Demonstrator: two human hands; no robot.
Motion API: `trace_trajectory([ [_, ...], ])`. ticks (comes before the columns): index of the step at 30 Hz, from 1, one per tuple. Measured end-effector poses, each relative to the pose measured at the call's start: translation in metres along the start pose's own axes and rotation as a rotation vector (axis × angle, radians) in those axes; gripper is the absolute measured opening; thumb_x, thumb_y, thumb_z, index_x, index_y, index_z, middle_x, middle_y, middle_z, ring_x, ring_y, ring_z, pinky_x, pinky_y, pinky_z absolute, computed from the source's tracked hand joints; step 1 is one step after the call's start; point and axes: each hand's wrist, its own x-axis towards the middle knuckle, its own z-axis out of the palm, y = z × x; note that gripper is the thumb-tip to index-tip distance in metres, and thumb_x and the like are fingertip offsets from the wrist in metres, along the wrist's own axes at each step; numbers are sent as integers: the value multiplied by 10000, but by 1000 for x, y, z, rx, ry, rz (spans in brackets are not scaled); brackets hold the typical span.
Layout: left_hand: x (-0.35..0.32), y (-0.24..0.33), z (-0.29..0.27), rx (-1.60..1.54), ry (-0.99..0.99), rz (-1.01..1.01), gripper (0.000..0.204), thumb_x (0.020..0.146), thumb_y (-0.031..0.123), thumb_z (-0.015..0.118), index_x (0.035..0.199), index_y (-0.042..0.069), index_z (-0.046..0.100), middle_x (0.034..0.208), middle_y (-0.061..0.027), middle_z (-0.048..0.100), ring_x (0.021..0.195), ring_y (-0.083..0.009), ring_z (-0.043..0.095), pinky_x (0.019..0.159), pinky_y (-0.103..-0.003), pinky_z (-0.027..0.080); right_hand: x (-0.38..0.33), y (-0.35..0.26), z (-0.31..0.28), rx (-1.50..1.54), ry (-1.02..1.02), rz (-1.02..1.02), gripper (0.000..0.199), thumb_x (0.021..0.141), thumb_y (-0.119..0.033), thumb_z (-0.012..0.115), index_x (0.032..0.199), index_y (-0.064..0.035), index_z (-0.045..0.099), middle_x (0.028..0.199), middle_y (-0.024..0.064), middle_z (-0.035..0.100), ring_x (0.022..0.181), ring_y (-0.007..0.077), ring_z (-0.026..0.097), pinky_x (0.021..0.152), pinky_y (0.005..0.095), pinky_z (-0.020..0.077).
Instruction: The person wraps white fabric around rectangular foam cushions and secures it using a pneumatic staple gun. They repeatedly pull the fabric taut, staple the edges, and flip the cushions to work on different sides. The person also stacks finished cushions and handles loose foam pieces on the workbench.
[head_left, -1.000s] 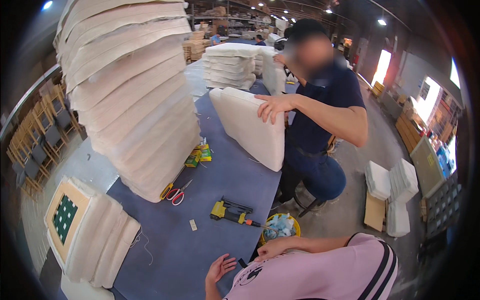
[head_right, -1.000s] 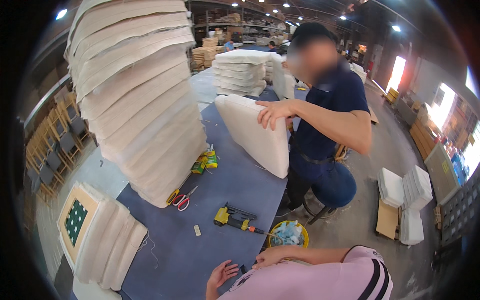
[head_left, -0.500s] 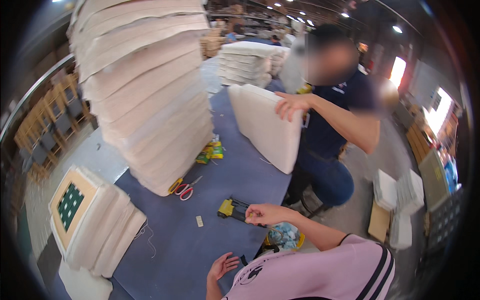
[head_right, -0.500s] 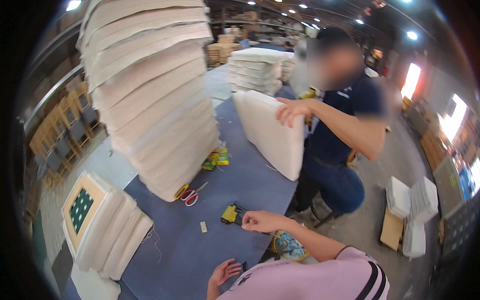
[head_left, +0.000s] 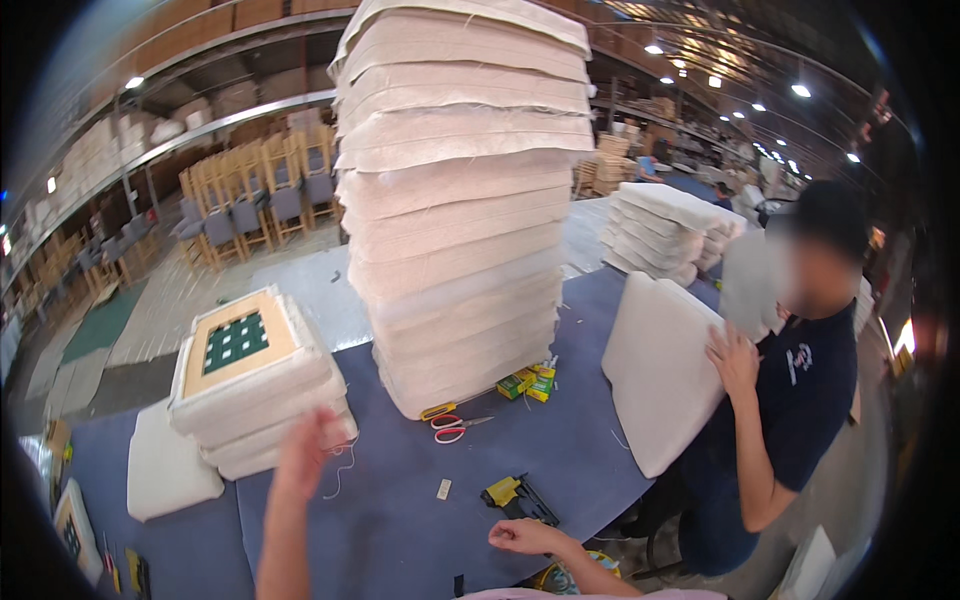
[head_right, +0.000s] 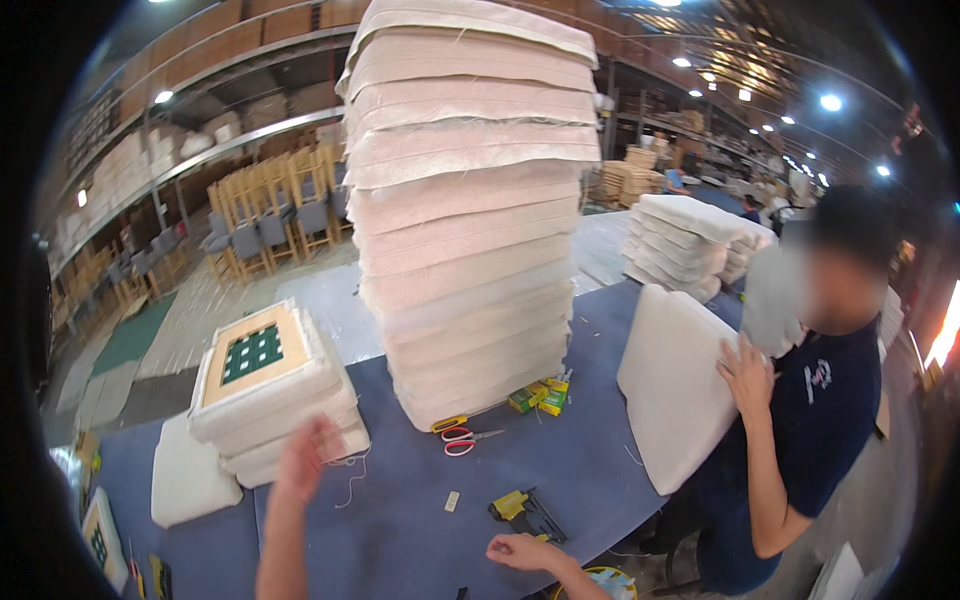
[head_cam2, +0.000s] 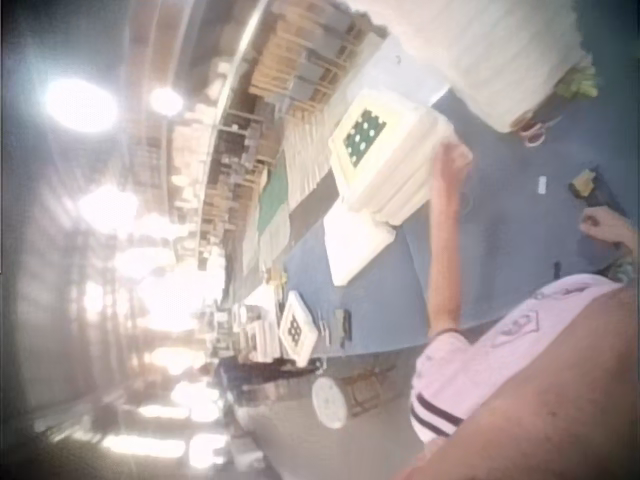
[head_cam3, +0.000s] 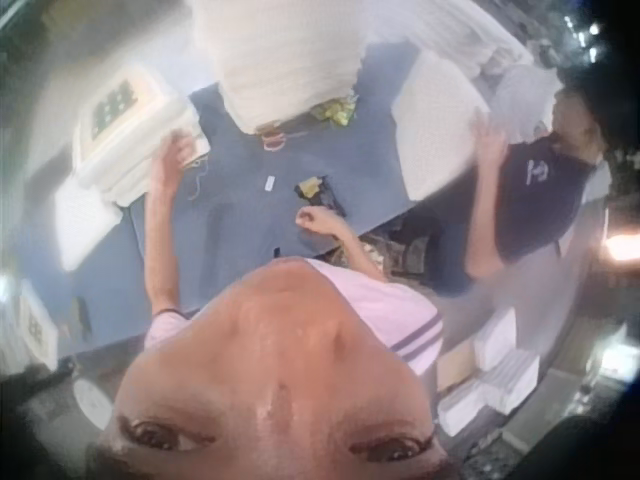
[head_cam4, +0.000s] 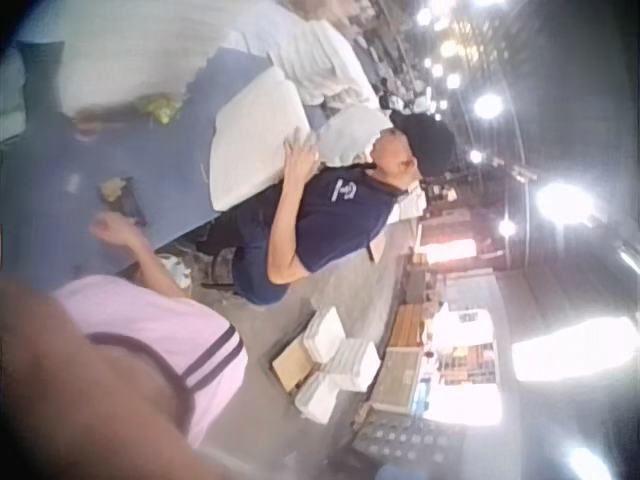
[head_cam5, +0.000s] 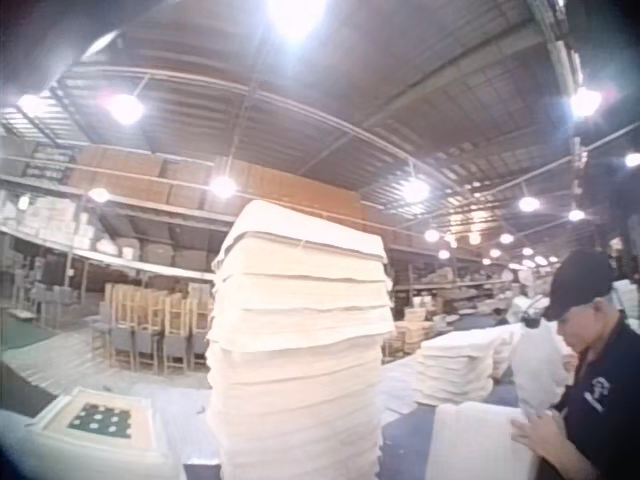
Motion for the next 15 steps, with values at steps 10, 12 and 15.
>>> trace_trajectory([
  [10,97,310,177,1088,-20,728,586,1036,500,584,1410,49,597,1157,-29,681,1057,-129,652,917,-289,515,-3,120,-4,373,-45,217,337,1035,-327,635,1192,-36,697,878,71,742,708,128,663,671,271,534],
  [12,112,352,223,1582,159,967,748,982,553,615,1524,54,488,1391,-173,622,1284,-283,605,1077,-399,471,3,158,0,706,36,253,448,984,-449,643,1215,-72,714,895,108,744,775,249,685,723,393,552],
  [15,156,402,286,2138,470,1120,787,965,477,650,1574,55,387,1565,-246,443,1436,-392,451,1194,-453,376,12,193,-7,935,114,335,462,979,-451,642,1218,-62,713,886,132,747,741,265,681,693,408,549],
])
